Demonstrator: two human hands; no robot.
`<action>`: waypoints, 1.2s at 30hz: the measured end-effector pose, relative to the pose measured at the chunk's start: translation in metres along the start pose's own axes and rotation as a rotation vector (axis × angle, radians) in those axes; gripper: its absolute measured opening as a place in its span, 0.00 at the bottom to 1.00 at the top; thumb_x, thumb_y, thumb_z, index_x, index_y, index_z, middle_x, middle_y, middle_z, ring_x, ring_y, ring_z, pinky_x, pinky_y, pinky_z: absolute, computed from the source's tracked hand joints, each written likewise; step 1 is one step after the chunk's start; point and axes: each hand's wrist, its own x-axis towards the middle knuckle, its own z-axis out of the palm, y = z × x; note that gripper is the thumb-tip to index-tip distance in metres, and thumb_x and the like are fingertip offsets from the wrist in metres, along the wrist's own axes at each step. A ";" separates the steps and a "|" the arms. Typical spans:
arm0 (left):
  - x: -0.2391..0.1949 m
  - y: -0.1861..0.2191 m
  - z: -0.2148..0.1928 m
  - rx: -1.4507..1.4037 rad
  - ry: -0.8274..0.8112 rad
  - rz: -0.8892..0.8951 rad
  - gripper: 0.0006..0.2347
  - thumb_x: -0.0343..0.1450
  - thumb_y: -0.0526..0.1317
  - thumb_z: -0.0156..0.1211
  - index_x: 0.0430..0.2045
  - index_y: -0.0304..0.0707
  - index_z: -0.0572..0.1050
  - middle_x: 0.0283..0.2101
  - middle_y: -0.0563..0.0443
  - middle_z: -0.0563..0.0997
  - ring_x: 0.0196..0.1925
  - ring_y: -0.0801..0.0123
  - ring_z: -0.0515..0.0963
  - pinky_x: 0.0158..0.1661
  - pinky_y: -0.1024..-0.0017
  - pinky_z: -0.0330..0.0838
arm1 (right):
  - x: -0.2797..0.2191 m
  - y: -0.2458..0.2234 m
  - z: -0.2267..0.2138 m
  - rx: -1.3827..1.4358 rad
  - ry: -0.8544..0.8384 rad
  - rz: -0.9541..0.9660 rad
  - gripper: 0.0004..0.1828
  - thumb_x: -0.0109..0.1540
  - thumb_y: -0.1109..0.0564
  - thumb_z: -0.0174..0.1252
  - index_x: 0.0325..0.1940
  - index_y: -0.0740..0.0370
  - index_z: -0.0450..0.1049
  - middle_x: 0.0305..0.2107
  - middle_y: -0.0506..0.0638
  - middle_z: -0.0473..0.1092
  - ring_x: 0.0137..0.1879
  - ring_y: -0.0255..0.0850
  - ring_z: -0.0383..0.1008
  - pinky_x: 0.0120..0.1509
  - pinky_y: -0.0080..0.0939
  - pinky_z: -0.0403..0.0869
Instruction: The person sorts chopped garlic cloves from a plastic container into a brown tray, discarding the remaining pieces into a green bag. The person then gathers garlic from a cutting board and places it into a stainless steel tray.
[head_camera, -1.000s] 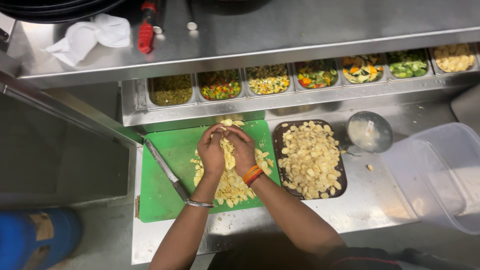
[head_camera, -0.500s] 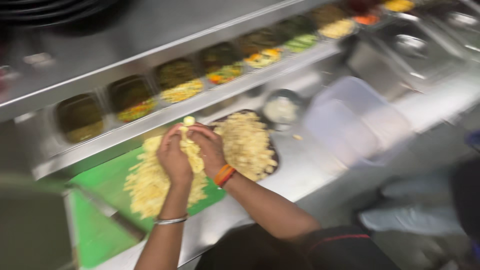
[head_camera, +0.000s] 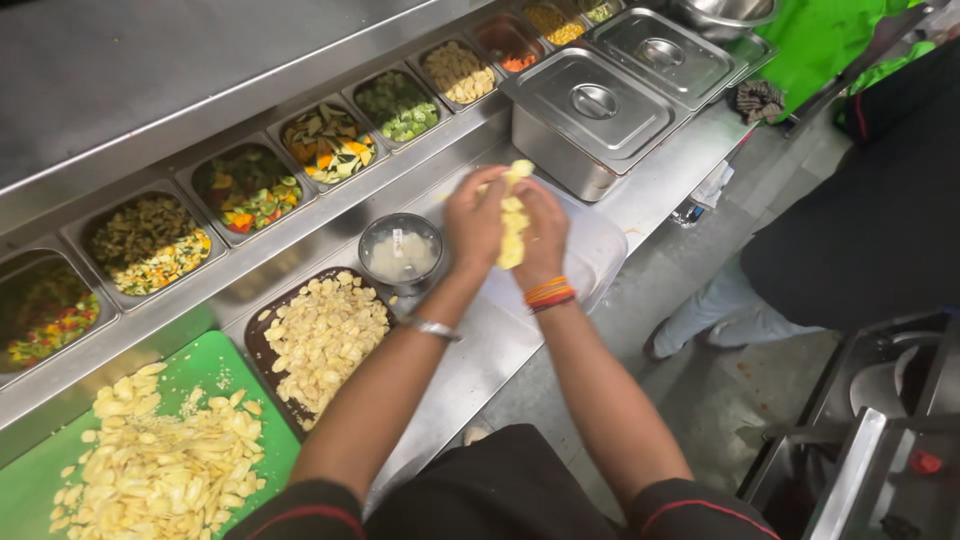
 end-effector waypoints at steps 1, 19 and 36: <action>0.003 -0.009 0.015 0.034 -0.043 -0.066 0.10 0.71 0.38 0.59 0.41 0.32 0.82 0.44 0.47 0.85 0.46 0.68 0.84 0.49 0.73 0.76 | 0.011 -0.004 -0.015 -0.035 0.056 0.003 0.13 0.66 0.59 0.55 0.51 0.71 0.75 0.40 0.51 0.74 0.45 0.38 0.75 0.51 0.38 0.74; -0.049 0.010 -0.259 0.067 0.041 -0.324 0.07 0.76 0.36 0.55 0.39 0.31 0.78 0.36 0.48 0.83 0.40 0.66 0.83 0.45 0.71 0.79 | 0.035 0.045 -0.100 -1.043 -0.047 -0.217 0.07 0.65 0.62 0.58 0.41 0.67 0.79 0.34 0.49 0.78 0.41 0.34 0.76 0.49 0.34 0.73; -0.343 0.055 -0.481 0.295 0.979 -0.063 0.04 0.82 0.27 0.54 0.49 0.28 0.73 0.46 0.40 0.79 0.48 0.59 0.80 0.53 0.66 0.76 | 0.141 0.090 0.025 -1.199 -0.441 0.110 0.02 0.61 0.65 0.63 0.39 0.65 0.79 0.31 0.48 0.77 0.36 0.32 0.75 0.41 0.34 0.73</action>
